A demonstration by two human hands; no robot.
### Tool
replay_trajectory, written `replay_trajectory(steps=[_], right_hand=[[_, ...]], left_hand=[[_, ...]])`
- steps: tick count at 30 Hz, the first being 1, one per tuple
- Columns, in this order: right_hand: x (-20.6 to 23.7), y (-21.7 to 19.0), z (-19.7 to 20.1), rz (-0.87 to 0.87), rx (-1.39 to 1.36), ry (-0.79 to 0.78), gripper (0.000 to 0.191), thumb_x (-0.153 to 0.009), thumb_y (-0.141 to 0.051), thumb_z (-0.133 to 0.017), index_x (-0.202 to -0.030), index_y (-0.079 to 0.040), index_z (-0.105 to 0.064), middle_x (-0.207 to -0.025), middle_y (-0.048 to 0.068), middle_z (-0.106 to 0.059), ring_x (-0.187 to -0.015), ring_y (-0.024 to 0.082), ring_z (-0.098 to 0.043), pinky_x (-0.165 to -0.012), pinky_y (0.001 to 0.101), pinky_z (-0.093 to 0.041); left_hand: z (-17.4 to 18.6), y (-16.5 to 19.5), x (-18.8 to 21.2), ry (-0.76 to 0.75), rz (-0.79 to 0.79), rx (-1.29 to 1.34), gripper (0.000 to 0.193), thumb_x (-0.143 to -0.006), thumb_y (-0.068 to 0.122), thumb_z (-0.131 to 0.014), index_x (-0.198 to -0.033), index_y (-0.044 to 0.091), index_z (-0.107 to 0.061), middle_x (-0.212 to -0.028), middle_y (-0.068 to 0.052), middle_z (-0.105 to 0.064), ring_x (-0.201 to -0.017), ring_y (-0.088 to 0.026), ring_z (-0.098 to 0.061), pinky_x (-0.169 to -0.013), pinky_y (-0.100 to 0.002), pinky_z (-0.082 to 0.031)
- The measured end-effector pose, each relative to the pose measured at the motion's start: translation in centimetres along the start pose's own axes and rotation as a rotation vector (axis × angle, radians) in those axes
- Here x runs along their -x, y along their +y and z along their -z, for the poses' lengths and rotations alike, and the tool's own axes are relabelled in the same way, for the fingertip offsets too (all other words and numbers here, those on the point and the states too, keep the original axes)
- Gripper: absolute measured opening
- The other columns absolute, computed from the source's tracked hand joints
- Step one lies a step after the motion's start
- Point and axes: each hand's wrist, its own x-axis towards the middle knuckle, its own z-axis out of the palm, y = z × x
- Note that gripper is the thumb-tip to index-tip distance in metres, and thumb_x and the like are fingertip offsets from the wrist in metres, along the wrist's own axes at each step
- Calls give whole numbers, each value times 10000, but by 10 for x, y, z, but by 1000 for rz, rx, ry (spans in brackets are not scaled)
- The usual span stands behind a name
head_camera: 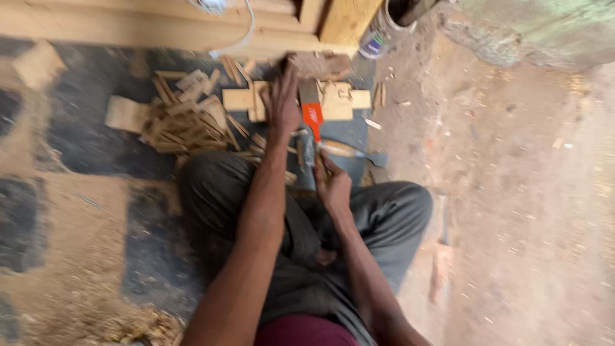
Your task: The person sits on a stone floor and uses a chisel to carve and shape a small wooden block, occasionally striking the tool with a mallet, amidst a collection of wood scraps.
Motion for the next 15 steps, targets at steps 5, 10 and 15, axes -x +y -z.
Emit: replay_trajectory(steps=[5,10,15], right_hand=[[8,-10,12,-318,69,-56,465,-911,-229,-719,-1351,-87,-671,-1096,281,-709,-1054,218,-751,-833,338,-568],[44,-10,37,-138,-119,-70,476,-942,-160,-670,-1392,-20,-606,-1277,182,-726,-1147,161,-658,-961,299,-506],[49,-10,38,-270,-185,-9,411,-970,-167,-682,-1361,-45,-652,-1226,143,-765,-1076,112,-684,-948,283,-528]], left_hand=[[5,-2,-4,18,-1,122,964,-732,-12,-718,-1605,80,-320,-1706,-9,-251,-1432,-244,-402,-1129,-468,-247],[1,-1,-3,28,-15,74,959,-699,5,-717,-1575,63,-333,-1684,-26,-249,-1412,-260,-404,-1103,-467,-239],[4,-1,-3,38,-26,127,982,-713,34,-755,-1596,68,-328,-1694,-16,-235,-1406,-246,-410,-1131,-472,-227]])
